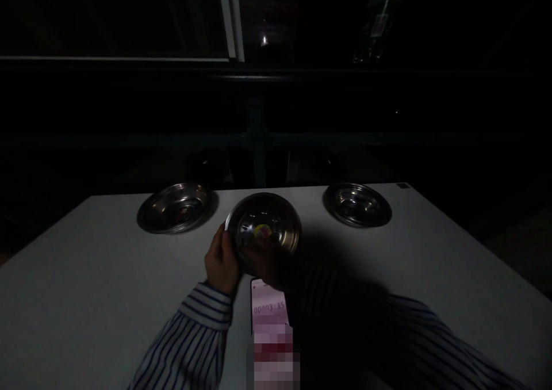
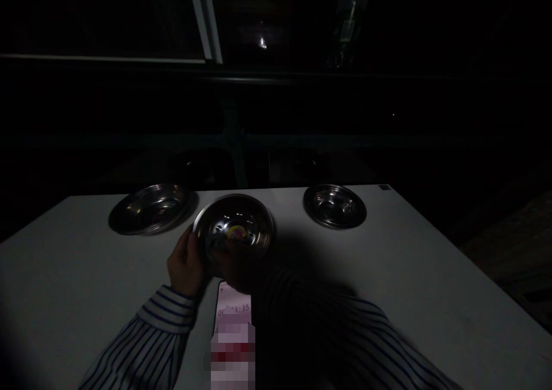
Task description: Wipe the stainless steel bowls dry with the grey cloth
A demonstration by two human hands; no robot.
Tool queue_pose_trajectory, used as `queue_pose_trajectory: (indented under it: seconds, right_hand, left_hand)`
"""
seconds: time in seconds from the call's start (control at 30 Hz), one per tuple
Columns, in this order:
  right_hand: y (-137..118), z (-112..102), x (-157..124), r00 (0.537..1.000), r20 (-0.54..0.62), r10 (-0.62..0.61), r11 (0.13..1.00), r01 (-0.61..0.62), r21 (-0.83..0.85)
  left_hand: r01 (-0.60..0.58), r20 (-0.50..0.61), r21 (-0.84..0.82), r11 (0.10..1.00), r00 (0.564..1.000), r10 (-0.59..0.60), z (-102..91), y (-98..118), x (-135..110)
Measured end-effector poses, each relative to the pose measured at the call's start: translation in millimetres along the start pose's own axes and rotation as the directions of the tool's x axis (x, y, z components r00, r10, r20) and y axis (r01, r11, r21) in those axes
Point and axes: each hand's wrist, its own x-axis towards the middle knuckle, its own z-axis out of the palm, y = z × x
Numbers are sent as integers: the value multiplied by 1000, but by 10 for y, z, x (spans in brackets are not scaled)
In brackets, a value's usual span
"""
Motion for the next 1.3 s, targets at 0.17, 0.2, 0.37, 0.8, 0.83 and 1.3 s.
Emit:
queue_pose_trajectory:
  seconds: [0.17,0.2,0.37,0.8,0.83,1.3]
  right_hand:
    - [84,-2,356,990,-69,120,952,-134,-274]
    - [135,-23,394,987,-71,147,939,-162,-303]
    - [121,-12,409,970,-46,239,951,-243,-190]
    - [-112,15,370,971,-34,235,889,-200,411]
    - [-125,8,333,983,-17,182,915,-163,368]
    - [107,-44,72,993,118,-4,1000,1,25]
  left_hand:
    - [47,2,7,999,999,-47,-17,-1,7]
    - [57,3,8,998,998,-57,-16,-4,7]
    - [67,12,-20,998,998,-66,-4,-50,25]
    - [104,-40,-31,994,994,-105,-1,-79,59]
    - [103,-63,-19,995,993,-104,-9,-84,64]
    - [79,-45,19,997,996,-78,-20,43,41]
